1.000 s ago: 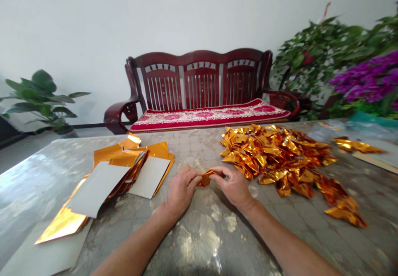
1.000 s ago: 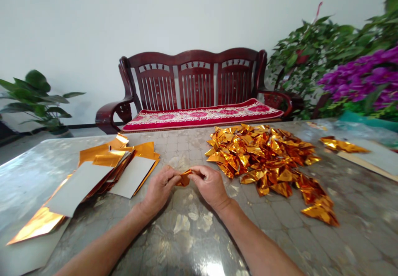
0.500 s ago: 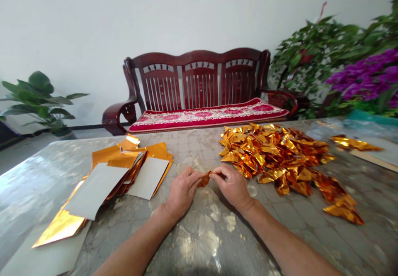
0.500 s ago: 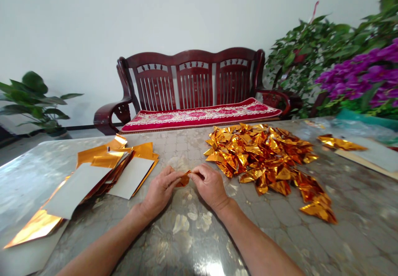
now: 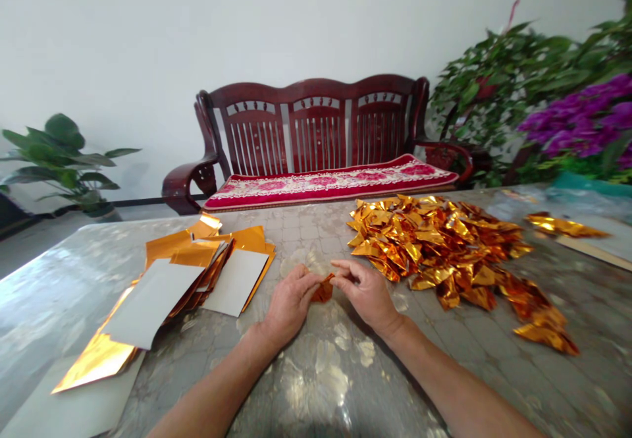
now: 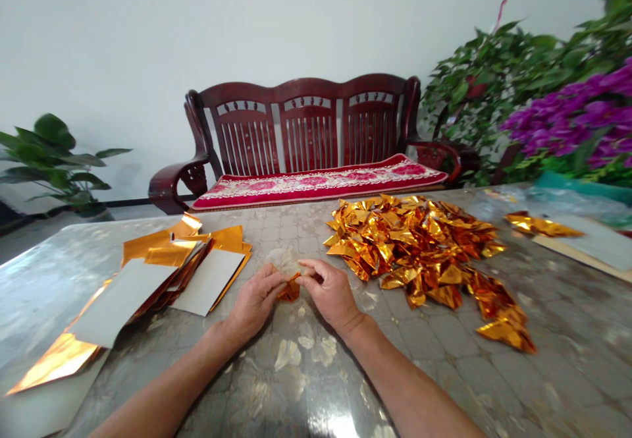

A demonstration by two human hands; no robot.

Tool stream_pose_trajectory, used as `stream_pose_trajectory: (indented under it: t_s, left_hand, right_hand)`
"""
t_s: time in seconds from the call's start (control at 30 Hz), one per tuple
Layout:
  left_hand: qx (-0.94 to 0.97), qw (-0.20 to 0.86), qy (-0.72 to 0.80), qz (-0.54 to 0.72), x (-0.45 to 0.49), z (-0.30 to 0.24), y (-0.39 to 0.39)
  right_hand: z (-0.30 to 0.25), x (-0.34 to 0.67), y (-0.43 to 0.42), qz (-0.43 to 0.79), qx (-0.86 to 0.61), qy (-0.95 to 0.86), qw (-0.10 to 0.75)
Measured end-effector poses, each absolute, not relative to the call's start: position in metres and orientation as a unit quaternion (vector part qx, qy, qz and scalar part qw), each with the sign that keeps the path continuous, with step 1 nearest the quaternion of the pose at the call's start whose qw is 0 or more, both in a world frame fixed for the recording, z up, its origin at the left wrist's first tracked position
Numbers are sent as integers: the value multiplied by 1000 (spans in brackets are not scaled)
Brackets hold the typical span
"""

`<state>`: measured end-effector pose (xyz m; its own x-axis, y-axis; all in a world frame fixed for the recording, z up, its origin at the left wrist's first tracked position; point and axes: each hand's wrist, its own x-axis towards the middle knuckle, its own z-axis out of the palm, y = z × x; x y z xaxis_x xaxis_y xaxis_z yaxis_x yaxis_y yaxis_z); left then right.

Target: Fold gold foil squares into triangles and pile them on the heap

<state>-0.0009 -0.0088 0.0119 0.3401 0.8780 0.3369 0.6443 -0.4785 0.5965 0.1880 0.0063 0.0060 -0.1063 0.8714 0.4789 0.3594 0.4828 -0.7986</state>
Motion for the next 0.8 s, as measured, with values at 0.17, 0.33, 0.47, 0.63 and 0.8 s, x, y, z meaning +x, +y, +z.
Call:
stream_pose_trajectory:
  t_s: [0.17, 0.33, 0.47, 0.63, 0.8]
  left_hand:
    - [802, 194, 473, 309, -1, 13, -8]
    - [810, 182, 477, 287, -1, 16, -9]
    - [825, 150, 476, 266, -2, 18, -10]
    - [796, 168, 489, 315, 2, 13, -11]
    - [768, 211, 472, 379, 8, 11, -11]
  right_hand:
    - [11, 189, 5, 235, -408, -730, 496]
    - [10, 192, 5, 209, -411, -752, 472]
    - [12, 192, 3, 183, -412, -764, 462]
    - [15, 191, 1, 174, -439, -754, 457]
    - [17, 191, 1, 254, -439, -725, 465]
